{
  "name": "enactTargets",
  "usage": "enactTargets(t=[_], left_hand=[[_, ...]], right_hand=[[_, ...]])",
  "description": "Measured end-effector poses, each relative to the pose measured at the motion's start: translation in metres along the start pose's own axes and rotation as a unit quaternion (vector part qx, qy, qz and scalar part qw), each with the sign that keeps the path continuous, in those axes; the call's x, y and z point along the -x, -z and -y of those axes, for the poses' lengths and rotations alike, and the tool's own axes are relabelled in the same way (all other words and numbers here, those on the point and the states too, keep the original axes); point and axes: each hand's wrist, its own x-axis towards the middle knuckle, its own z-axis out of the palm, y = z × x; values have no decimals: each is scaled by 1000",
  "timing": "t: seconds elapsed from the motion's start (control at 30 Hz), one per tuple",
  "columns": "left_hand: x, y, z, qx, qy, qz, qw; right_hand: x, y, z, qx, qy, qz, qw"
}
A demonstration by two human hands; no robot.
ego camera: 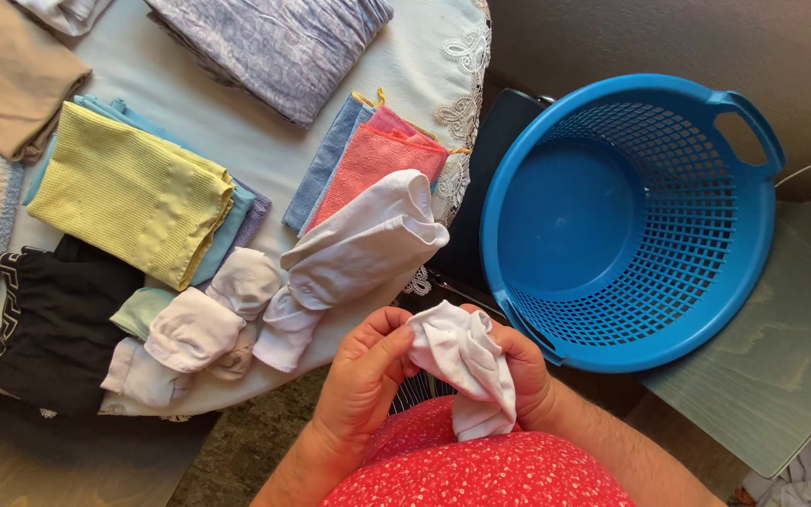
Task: The person folds small socks one by one, taking them from a blue laundry basket and placing the folded items on a round table already covered with stacks of folded clothes. The person continues folding socks until the basket is empty.
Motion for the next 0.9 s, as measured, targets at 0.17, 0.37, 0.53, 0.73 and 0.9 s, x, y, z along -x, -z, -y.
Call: enactTargets(t=[0.17, 0.37, 0.53, 0.73, 0.9], left_hand=[[5, -9, -9, 67, -50, 61, 995], [8, -16, -17, 50, -72, 84, 993], [5, -12, -16, 35, -77, 79, 993], [-4, -2, -22, -10, -96, 50, 994], [-15, 5, -27, -88, -107, 25, 990]], right_hand=[[-8, 25, -3, -21, -20, -53, 998], [2, -11, -3, 99, 4, -18, 995], [-8, -9, -4, 87, 60, 39, 994], [-30, 14, 29, 36, 157, 161, 974], [-28, -4, 43, 449, 248, 12, 858]])
